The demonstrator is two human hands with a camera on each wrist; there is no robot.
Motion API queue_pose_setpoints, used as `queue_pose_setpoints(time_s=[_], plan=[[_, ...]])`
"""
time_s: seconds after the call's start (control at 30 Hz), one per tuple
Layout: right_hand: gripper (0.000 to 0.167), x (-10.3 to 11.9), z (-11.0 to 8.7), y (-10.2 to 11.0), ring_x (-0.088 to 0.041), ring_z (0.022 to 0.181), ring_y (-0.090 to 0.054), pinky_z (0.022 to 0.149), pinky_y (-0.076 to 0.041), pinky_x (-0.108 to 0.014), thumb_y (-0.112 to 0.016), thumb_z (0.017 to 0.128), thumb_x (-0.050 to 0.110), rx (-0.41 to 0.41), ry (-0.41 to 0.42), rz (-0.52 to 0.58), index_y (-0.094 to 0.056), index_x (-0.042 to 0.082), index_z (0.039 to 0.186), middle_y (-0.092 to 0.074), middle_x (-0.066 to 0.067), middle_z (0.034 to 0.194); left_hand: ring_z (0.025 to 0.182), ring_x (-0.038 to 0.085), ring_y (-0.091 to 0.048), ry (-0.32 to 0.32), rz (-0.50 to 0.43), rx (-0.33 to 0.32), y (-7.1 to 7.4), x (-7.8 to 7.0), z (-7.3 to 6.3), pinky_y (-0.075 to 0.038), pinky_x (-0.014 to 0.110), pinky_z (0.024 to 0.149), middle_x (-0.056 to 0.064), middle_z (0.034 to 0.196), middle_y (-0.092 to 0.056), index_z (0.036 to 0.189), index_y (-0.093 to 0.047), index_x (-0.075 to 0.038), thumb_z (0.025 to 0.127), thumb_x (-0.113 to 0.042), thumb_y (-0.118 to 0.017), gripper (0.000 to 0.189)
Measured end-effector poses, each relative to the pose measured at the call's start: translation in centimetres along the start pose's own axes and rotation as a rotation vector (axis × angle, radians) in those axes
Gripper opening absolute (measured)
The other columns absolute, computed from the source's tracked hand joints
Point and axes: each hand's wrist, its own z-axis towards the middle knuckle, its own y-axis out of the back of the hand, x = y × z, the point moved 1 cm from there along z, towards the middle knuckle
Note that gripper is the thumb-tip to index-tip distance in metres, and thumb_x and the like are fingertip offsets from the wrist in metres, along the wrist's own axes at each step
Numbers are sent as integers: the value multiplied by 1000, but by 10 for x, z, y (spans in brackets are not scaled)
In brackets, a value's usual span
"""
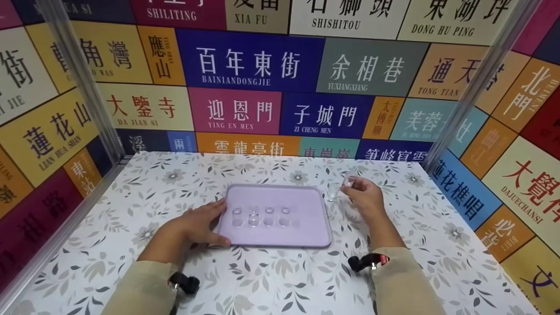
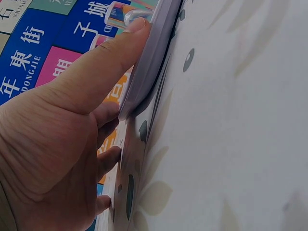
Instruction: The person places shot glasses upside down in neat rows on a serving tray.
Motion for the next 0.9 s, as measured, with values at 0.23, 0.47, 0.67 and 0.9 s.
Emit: queue_pose_setpoints(time_s=[0.23, 0.47, 0.67, 0.9], plan=[[48, 13, -14, -14, -7, 104, -67, 87, -61, -18, -86, 92, 23, 100, 101, 97, -71, 6, 134, -71, 4, 109, 169, 39, -12, -6, 0, -4, -1, -1, 0, -4, 73, 134, 0, 183, -12, 173, -18, -23, 76, -75, -84, 129], [48, 29, -24, -28, -9, 106, -71, 91, -62, -19, -87, 91, 19, 144, 163, 128, -71, 3, 133, -74, -1, 111, 170, 37, -11, 34, -16, 0, -1, -1, 1, -4, 71, 135, -2, 183, -12, 173, -17, -29, 72, -78, -84, 131], [45, 38, -34, -41, -11, 102, -74, 89, -65, -23, -87, 90, 14, 201, 202, 133, -73, 6, 132, -77, -2, 108, 170, 34, -9, 48, -28, 0, -2, 0, 1, -1, 68, 136, -6, 183, -11, 173, -17, -31, 70, -79, -85, 132], [46, 42, -42, -50, -14, 100, -72, 84, -64, -22, -89, 88, 11, 265, 259, 146, -69, 3, 128, -74, -3, 110, 170, 34, -10, 43, -26, -5, -1, 0, 1, -1, 68, 136, -7, 183, -10, 173, -17, -31, 70, -79, -84, 132]])
